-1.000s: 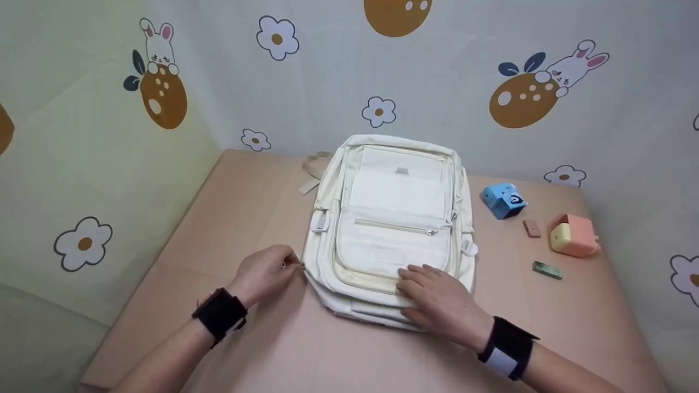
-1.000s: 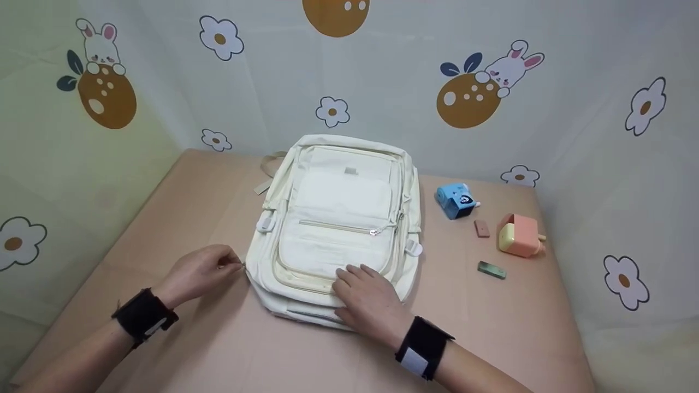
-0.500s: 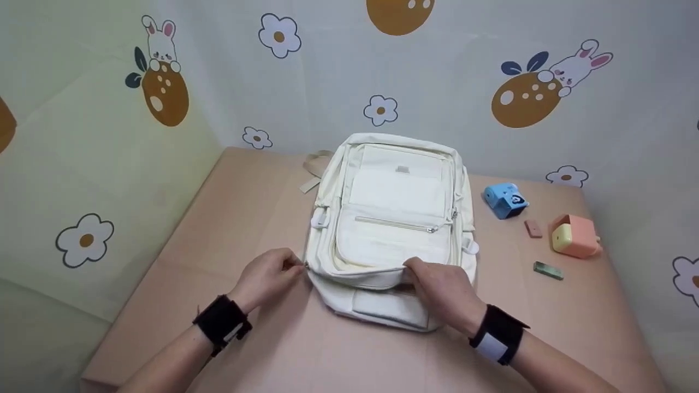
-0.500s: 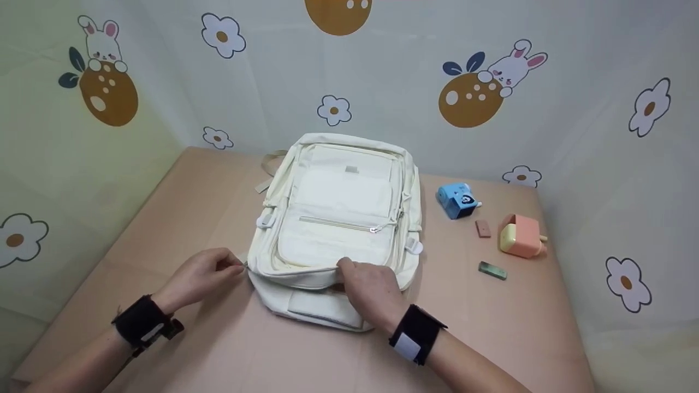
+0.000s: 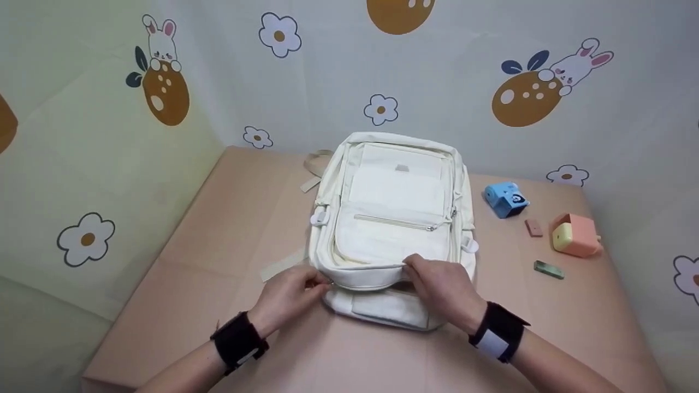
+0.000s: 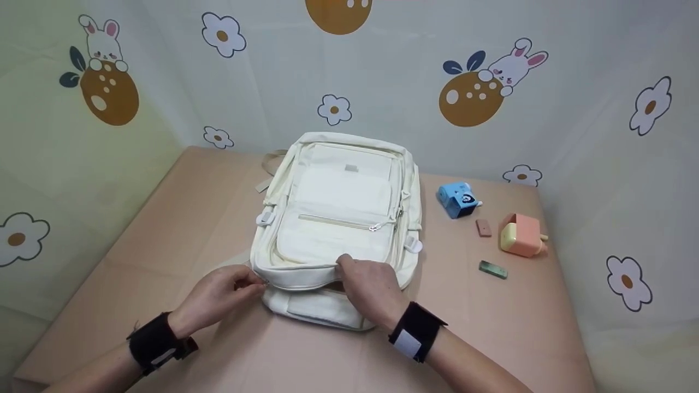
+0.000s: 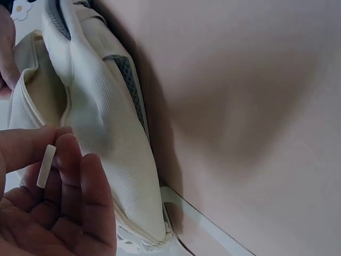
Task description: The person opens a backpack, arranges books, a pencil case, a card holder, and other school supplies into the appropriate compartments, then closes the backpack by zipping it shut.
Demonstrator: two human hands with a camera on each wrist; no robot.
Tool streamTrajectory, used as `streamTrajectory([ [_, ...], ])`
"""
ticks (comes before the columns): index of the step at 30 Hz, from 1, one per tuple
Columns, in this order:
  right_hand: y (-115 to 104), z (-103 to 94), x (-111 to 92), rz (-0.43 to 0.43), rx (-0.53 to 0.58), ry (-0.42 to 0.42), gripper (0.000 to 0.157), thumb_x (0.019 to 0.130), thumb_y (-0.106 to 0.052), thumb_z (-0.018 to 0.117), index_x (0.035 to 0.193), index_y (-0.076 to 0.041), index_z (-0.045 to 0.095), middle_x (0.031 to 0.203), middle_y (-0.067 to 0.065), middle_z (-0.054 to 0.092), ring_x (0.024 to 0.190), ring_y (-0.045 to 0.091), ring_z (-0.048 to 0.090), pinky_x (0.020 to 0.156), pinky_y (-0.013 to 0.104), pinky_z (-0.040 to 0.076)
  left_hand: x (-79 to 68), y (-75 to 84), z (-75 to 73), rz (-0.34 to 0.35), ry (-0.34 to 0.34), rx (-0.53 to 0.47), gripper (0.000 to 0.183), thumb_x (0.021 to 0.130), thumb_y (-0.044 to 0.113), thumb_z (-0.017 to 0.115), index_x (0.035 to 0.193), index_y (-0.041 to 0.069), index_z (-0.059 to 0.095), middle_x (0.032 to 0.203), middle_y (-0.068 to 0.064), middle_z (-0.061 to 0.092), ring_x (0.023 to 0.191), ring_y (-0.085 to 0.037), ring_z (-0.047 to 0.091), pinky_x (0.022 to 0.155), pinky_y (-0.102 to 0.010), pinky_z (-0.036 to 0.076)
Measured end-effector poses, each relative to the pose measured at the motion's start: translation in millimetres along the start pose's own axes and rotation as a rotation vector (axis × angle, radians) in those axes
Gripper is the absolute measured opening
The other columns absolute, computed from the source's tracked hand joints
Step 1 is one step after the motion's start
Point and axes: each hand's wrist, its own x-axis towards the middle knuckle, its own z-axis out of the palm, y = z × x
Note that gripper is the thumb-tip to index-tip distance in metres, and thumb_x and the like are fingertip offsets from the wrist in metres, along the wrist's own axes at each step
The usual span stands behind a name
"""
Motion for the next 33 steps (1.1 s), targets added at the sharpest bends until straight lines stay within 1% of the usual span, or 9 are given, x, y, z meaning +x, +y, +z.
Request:
streamTrajectory([
  [3,4,0.4,-4,-0.034,0.011,0.017,0.006,0.100,-0.022,0.068,0.104,-0.017,0.070,0.079,-0.009,0.069,0.066,0.007,0.061,0.056,0.031,0.049,0.4,-0.7,0.8,0.012,0.012,0.011,0.008,0.089,0.014,0.080,0.088,0.021,0.075,0.088,0.012,0.066,0.084,-0.008,0.064,0.073,-0.028,0.052],
  [6,9,1.0,-9,-0.102,0.023,0.046,0.009,0.098,-0.021,0.071,0.106,-0.018,0.071,0.084,-0.010,0.069,0.074,0.007,0.065,0.064,0.033,0.052,0.4,-1.6,0.4,0.014,0.019,0.021,0.009,0.089,0.013,0.079,0.088,0.021,0.075,0.088,0.013,0.067,0.084,-0.008,0.064,0.074,-0.029,0.052],
  [10,17,3.5,-20,-0.192,0.027,0.090,0.016,0.094,-0.019,0.075,0.109,-0.016,0.070,0.093,-0.007,0.071,0.087,0.012,0.068,0.077,0.037,0.055,0.3,-2.0,-0.6,0.003,0.023,0.033,0.009,0.089,0.014,0.079,0.088,0.022,0.074,0.087,0.016,0.067,0.083,-0.006,0.063,0.073,-0.029,0.051],
  [13,24,4.2,-31,-0.217,0.032,0.118,0.024,0.089,-0.016,0.079,0.111,-0.014,0.071,0.104,-0.001,0.074,0.098,0.017,0.070,0.087,0.041,0.055,0.4,-2.0,-1.6,-0.009,0.015,0.036,0.007,0.090,0.015,0.078,0.087,0.022,0.074,0.087,0.016,0.067,0.082,-0.006,0.061,0.073,-0.029,0.050],
  [15,29,3.3,-39,-0.210,0.037,0.128,0.027,0.086,-0.017,0.081,0.111,-0.013,0.071,0.111,0.002,0.075,0.105,0.021,0.070,0.092,0.043,0.054,0.4,-2.1,-2.5,-0.015,0.011,0.035,0.006,0.090,0.016,0.077,0.087,0.021,0.074,0.087,0.015,0.067,0.082,-0.007,0.061,0.074,-0.029,0.050],
  [20,45,-0.2,-56,-0.171,0.036,0.120,0.034,0.082,-0.023,0.086,0.111,-0.014,0.071,0.121,0.003,0.073,0.116,0.024,0.066,0.096,0.046,0.052,-1.2,-3.4,-3.0,-0.022,0.014,0.028,0.007,0.090,0.017,0.076,0.087,0.022,0.074,0.088,0.016,0.066,0.082,-0.008,0.061,0.073,-0.030,0.049],
  [26,60,-1.3,-73,-0.133,0.029,0.136,0.031,0.080,-0.020,0.087,0.108,-0.017,0.074,0.125,0.000,0.072,0.118,0.020,0.065,0.099,0.043,0.049,-3.3,-5.0,-2.4,-0.019,0.021,0.010,0.008,0.090,0.016,0.077,0.088,0.023,0.074,0.088,0.017,0.067,0.081,-0.006,0.060,0.073,-0.030,0.049],
  [29,62,-0.7,-76,-0.108,0.031,0.130,0.028,0.083,-0.017,0.085,0.109,-0.020,0.074,0.126,-0.003,0.071,0.117,0.016,0.066,0.096,0.041,0.052,-3.0,-4.4,-2.2,-0.032,0.018,-0.013,0.007,0.090,0.017,0.078,0.089,0.023,0.074,0.088,0.017,0.066,0.083,-0.007,0.061,0.075,-0.031,0.050],
  [33,59,-1.5,-74,-0.070,0.050,0.140,0.031,0.088,-0.013,0.082,0.117,-0.020,0.074,0.125,-0.005,0.072,0.115,0.012,0.067,0.089,0.038,0.056,-1.5,-1.0,-0.4,-0.068,0.013,-0.098,0.006,0.091,0.016,0.077,0.089,0.021,0.075,0.089,0.016,0.067,0.087,-0.008,0.062,0.080,-0.032,0.051],
])
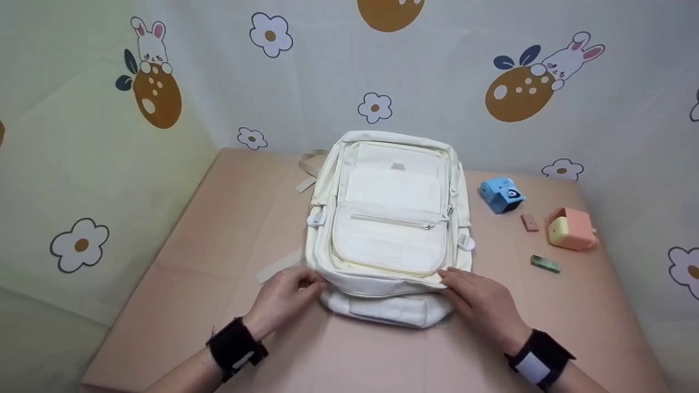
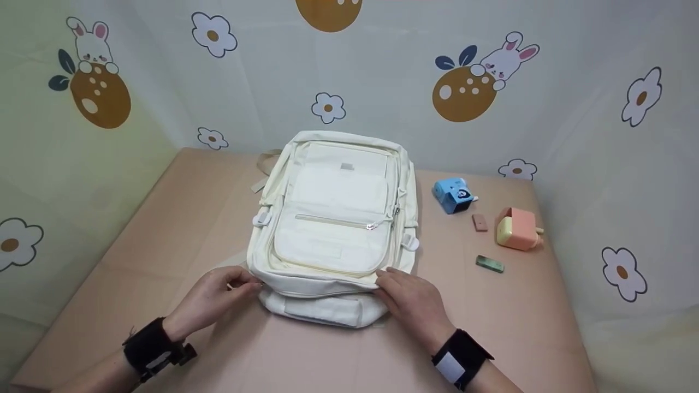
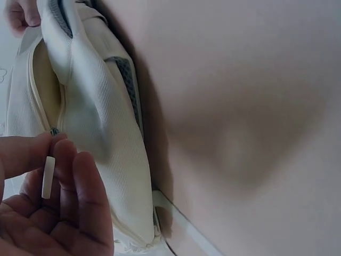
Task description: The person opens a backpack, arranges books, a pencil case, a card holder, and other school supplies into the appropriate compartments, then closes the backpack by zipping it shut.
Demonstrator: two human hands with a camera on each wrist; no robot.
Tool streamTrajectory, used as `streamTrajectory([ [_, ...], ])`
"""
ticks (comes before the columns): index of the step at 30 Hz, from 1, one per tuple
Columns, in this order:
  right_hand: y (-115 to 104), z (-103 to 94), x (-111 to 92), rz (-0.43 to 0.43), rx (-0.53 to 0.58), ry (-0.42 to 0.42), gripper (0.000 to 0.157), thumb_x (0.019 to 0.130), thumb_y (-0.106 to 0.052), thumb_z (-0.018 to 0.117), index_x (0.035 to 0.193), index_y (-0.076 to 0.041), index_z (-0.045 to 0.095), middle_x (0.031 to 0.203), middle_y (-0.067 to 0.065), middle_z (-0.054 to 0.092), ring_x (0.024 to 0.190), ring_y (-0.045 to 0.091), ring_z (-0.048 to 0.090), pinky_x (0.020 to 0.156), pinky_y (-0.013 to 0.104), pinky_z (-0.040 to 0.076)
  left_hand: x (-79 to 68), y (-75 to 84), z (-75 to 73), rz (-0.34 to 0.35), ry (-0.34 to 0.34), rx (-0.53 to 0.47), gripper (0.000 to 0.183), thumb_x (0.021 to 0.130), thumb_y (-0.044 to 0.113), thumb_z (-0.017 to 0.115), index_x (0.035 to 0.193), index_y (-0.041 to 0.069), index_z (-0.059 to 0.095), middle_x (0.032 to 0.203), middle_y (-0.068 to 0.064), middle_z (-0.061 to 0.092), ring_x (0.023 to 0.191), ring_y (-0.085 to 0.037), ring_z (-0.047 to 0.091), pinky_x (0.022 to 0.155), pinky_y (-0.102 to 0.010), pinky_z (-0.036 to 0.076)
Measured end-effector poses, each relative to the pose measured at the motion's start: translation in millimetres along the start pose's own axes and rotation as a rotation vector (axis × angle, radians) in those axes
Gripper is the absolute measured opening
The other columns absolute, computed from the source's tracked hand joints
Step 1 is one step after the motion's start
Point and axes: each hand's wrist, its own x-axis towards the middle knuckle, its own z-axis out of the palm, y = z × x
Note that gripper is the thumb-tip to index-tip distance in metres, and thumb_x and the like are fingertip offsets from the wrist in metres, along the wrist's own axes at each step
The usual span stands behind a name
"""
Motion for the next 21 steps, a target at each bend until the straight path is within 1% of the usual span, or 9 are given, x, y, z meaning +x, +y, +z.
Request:
streamTrajectory([
  [4,-3,-1.5,6,0.005,0.002,0.043,0.037,0.086,-0.009,0.083,0.121,-0.018,0.074,0.119,-0.004,0.074,0.107,0.012,0.070,0.081,0.035,0.058,0.1,7.6,5.1,-0.031,-0.011,-0.088,0.007,0.092,0.016,0.076,0.086,0.020,0.076,0.089,0.014,0.069,0.085,-0.009,0.061,0.078,-0.029,0.049],
  [5,-4,-1.7,8,0.001,-0.001,0.051,0.038,0.085,-0.008,0.083,0.121,-0.018,0.074,0.117,-0.005,0.074,0.106,0.012,0.070,0.079,0.035,0.058,-0.3,10.2,7.1,-0.032,-0.017,-0.102,0.007,0.092,0.016,0.076,0.086,0.020,0.076,0.088,0.015,0.069,0.084,-0.009,0.060,0.077,-0.028,0.049],
  [7,-4,-2.4,10,0.000,-0.007,0.056,0.038,0.084,-0.006,0.084,0.118,-0.018,0.075,0.114,-0.005,0.075,0.103,0.011,0.071,0.076,0.034,0.058,-1.3,16.8,12.1,-0.008,-0.027,-0.115,0.006,0.092,0.018,0.076,0.087,0.020,0.076,0.088,0.015,0.069,0.082,-0.007,0.060,0.074,-0.026,0.048],
  [9,-4,-2.8,11,0.000,-0.012,0.056,0.038,0.083,-0.005,0.084,0.117,-0.017,0.075,0.112,-0.006,0.075,0.101,0.011,0.071,0.074,0.033,0.058,-2.2,23.2,18.5,0.035,-0.032,-0.112,0.005,0.092,0.019,0.076,0.088,0.021,0.077,0.087,0.016,0.069,0.082,-0.005,0.061,0.074,-0.025,0.049],
  [11,-5,-2.9,12,0.000,-0.016,0.057,0.038,0.082,-0.004,0.084,0.117,-0.016,0.075,0.112,-0.005,0.075,0.101,0.012,0.072,0.074,0.033,0.058,-3.1,28.9,24.9,0.089,-0.025,-0.086,0.004,0.092,0.020,0.077,0.088,0.022,0.077,0.087,0.018,0.069,0.081,-0.003,0.061,0.073,-0.026,0.050],
  [16,-4,-1.5,11,-0.010,-0.029,0.061,0.039,0.081,-0.004,0.085,0.118,-0.015,0.075,0.114,-0.001,0.075,0.102,0.015,0.072,0.077,0.035,0.059,-1.8,37.9,37.5,0.236,0.007,0.033,0.003,0.092,0.022,0.077,0.089,0.022,0.080,0.085,0.018,0.071,0.077,0.000,0.062,0.069,-0.026,0.051],
  [19,-3,-1.7,10,-0.008,-0.016,0.054,0.039,0.081,-0.006,0.086,0.117,-0.015,0.075,0.114,-0.001,0.075,0.102,0.015,0.072,0.077,0.035,0.059,-0.4,39.8,40.9,0.295,0.016,0.074,0.004,0.092,0.023,0.077,0.090,0.020,0.080,0.084,0.015,0.073,0.075,0.001,0.062,0.066,-0.025,0.051],
  [21,-3,-2.8,8,-0.003,0.004,0.038,0.035,0.082,-0.008,0.086,0.114,-0.017,0.074,0.115,-0.003,0.075,0.103,0.014,0.071,0.078,0.035,0.058,-0.2,40.0,41.8,0.315,0.018,0.090,0.005,0.092,0.023,0.078,0.089,0.019,0.080,0.084,0.014,0.073,0.074,0.001,0.062,0.064,-0.024,0.051],
])
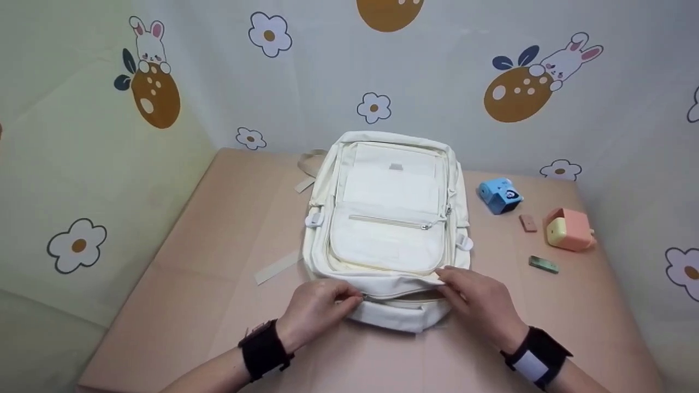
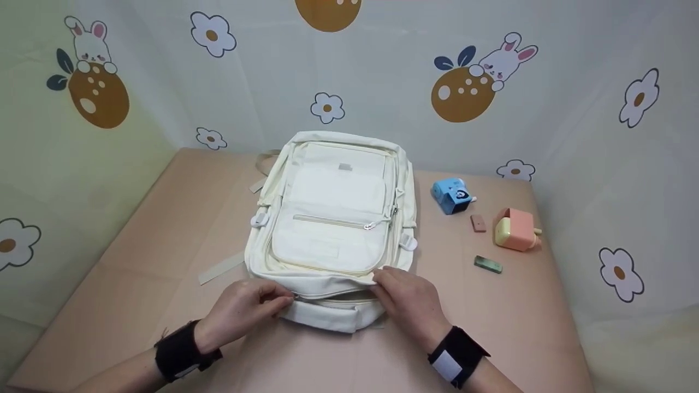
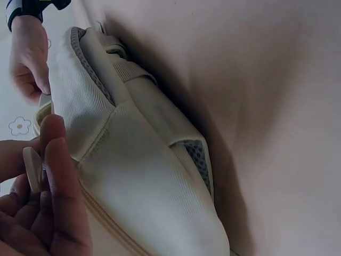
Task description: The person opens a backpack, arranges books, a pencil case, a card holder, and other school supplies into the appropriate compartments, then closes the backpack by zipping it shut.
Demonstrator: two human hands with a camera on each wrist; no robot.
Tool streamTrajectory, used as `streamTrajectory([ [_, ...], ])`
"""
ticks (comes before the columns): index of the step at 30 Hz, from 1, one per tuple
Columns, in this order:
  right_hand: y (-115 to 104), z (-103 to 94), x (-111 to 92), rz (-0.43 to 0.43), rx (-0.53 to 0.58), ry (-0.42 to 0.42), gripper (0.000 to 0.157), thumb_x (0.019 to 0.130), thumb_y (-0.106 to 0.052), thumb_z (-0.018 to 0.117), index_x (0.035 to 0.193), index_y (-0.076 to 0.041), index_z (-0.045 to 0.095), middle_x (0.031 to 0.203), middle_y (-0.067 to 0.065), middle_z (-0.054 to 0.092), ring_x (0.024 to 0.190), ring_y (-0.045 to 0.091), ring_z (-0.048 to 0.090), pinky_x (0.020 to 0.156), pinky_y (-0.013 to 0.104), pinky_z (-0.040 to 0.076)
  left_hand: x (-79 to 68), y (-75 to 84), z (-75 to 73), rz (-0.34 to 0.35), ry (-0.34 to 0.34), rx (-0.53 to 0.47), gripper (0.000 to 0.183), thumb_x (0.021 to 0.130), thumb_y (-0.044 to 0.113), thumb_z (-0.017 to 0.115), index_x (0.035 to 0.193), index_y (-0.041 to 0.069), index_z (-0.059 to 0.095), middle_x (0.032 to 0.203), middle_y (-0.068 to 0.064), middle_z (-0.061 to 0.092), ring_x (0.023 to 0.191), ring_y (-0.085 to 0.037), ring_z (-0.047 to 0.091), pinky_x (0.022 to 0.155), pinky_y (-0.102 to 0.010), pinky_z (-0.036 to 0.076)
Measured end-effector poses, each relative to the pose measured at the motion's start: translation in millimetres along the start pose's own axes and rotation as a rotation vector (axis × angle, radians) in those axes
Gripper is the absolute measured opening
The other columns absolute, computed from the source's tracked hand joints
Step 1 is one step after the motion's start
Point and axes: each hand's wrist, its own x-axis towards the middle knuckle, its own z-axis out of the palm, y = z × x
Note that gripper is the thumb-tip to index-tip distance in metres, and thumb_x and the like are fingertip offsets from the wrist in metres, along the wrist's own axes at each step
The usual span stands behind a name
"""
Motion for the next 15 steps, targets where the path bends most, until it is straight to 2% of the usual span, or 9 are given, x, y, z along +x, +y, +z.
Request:
streamTrajectory([
  [6,6,-5.5,-6,-0.012,0.021,-0.044,0.030,0.083,-0.015,0.086,0.110,-0.020,0.073,0.121,-0.005,0.072,0.112,0.016,0.067,0.092,0.040,0.054,-2.7,-0.8,-3.1,0.019,-0.011,0.052,0.007,0.092,0.025,0.077,0.088,0.020,0.079,0.083,0.015,0.072,0.073,0.003,0.062,0.062,-0.022,0.050],
  [10,13,-9.0,-11,-0.016,0.010,-0.084,0.039,0.083,-0.017,0.085,0.120,-0.017,0.072,0.125,-0.002,0.071,0.120,0.022,0.064,0.105,0.045,0.045,-3.5,-1.3,-6.4,0.013,-0.027,0.058,0.007,0.093,0.025,0.077,0.088,0.021,0.078,0.083,0.015,0.072,0.074,0.002,0.062,0.063,-0.023,0.050],
  [15,25,-11.3,-18,0.012,-0.020,-0.162,0.052,0.084,-0.022,0.085,0.132,-0.014,0.067,0.135,0.002,0.066,0.131,0.026,0.056,0.110,0.048,0.038,-3.6,-1.3,-7.9,-0.011,-0.055,0.089,0.006,0.093,0.025,0.077,0.088,0.023,0.077,0.083,0.016,0.070,0.073,0.004,0.059,0.062,-0.023,0.049],
])
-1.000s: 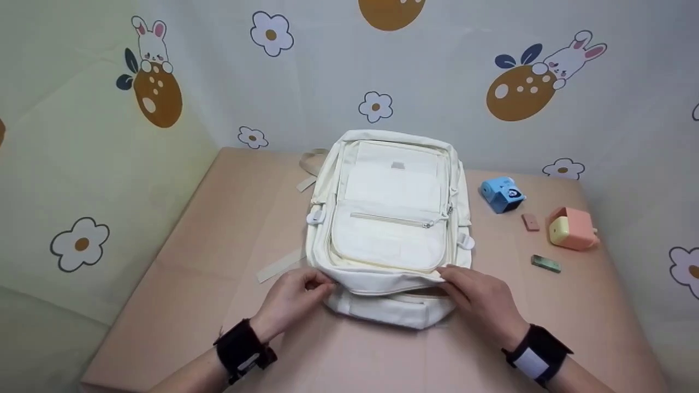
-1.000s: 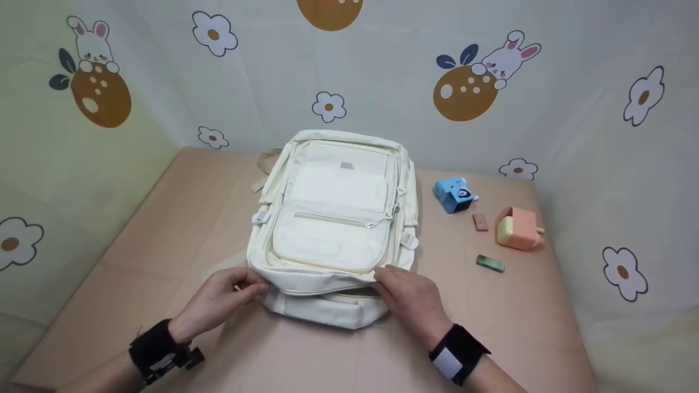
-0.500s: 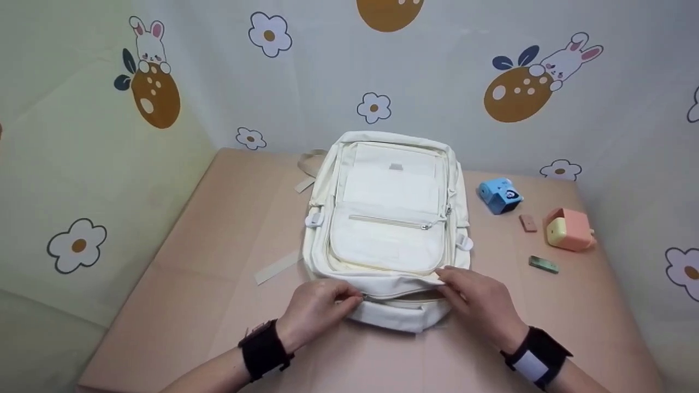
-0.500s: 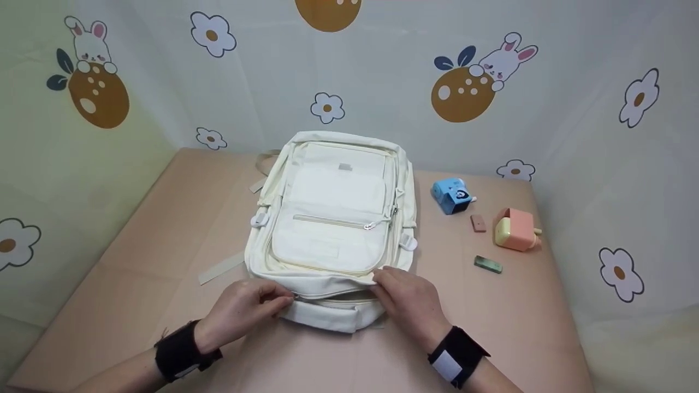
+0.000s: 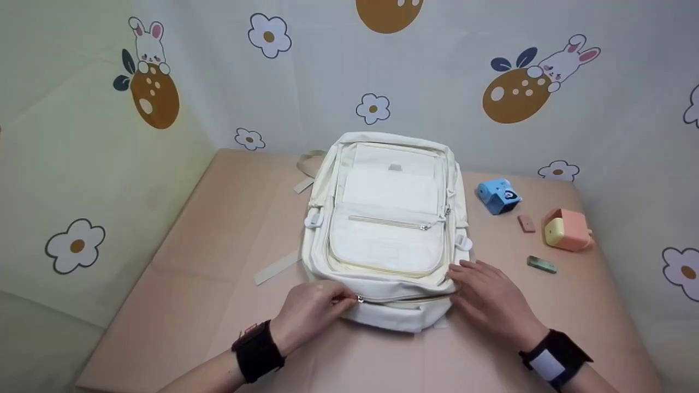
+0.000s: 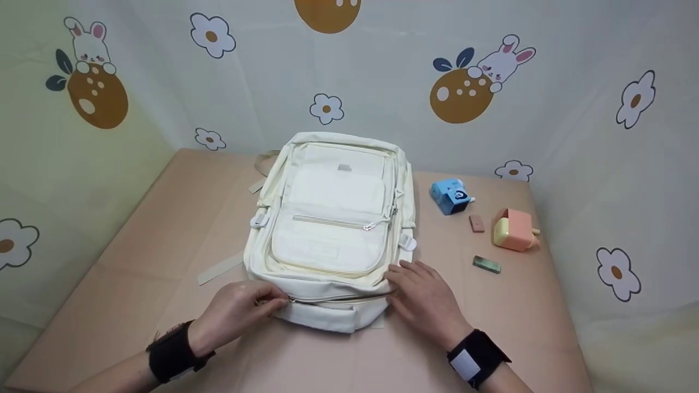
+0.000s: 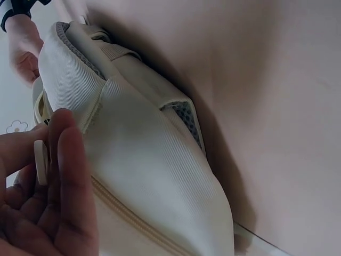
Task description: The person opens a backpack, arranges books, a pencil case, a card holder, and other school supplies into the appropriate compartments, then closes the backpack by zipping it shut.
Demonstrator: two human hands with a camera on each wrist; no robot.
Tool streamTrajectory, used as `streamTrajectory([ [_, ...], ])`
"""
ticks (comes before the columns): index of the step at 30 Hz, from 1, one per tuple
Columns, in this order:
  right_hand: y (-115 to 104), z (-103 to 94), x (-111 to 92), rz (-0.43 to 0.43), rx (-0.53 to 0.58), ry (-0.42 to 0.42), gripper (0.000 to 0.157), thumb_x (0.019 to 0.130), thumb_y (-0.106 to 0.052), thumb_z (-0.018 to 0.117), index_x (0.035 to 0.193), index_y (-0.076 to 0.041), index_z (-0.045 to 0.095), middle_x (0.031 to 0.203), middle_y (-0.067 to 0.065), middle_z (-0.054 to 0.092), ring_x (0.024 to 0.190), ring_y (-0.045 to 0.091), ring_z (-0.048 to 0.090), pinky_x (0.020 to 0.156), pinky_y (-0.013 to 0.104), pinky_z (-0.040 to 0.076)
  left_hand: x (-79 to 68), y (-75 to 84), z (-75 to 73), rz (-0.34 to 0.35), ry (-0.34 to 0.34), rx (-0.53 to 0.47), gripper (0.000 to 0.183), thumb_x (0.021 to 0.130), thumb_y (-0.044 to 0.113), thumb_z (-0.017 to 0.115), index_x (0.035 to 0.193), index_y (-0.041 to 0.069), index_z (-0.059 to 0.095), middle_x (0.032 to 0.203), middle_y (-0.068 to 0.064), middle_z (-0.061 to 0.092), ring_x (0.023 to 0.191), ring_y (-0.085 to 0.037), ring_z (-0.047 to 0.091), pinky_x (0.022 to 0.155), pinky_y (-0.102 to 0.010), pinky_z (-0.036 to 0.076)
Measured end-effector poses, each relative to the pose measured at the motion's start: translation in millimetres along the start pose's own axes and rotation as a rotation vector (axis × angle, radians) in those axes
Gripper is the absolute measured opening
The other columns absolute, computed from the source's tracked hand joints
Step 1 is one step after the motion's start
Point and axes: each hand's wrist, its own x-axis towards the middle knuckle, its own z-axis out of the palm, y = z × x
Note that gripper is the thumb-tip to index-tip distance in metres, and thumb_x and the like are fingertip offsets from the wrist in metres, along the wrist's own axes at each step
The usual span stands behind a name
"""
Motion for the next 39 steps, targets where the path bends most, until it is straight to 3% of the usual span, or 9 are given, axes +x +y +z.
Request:
streamTrajectory([
  [4,9,2.6,-4,0.027,0.006,-0.020,0.052,0.084,-0.023,0.085,0.132,-0.015,0.067,0.142,0.003,0.061,0.136,0.026,0.052,0.107,0.048,0.041,1.3,0.8,0.1,-0.025,-0.041,0.028,0.006,0.093,0.026,0.076,0.087,0.023,0.076,0.082,0.017,0.067,0.072,0.004,0.058,0.061,-0.023,0.048],
  [9,14,4.4,-2,0.021,-0.014,-0.015,0.035,0.088,-0.025,0.083,0.120,-0.021,0.072,0.137,0.001,0.065,0.133,0.025,0.054,0.104,0.048,0.046,2.9,3.2,1.2,-0.014,-0.077,0.076,0.008,0.092,0.026,0.077,0.085,0.022,0.073,0.079,0.016,0.067,0.068,0.003,0.056,0.059,-0.023,0.047],
  [21,6,-3.2,13,0.068,-0.051,-0.070,0.026,0.091,-0.013,0.078,0.115,-0.022,0.075,0.117,-0.005,0.074,0.114,0.015,0.067,0.089,0.040,0.057,17.8,18.7,6.3,0.080,-0.101,0.099,0.007,0.093,0.023,0.075,0.088,0.018,0.078,0.080,0.014,0.072,0.069,0.002,0.060,0.060,-0.022,0.049],
  [32,0,0.4,16,0.071,-0.041,-0.004,0.018,0.089,-0.009,0.080,0.102,-0.020,0.074,0.109,-0.005,0.075,0.106,0.013,0.069,0.083,0.037,0.058,40.2,45.7,34.3,0.281,-0.067,0.188,0.016,0.093,0.021,0.072,0.078,0.024,0.072,0.063,0.017,0.059,0.054,0.003,0.045,0.049,-0.018,0.037],
  [39,1,-0.4,14,0.086,-0.027,-0.010,0.020,0.091,-0.011,0.078,0.108,-0.020,0.075,0.112,-0.004,0.075,0.109,0.014,0.069,0.085,0.039,0.058,43.0,47.8,36.8,0.268,-0.096,0.205,0.009,0.095,0.028,0.073,0.088,0.026,0.078,0.072,0.018,0.067,0.059,0.004,0.054,0.051,-0.017,0.040],
])
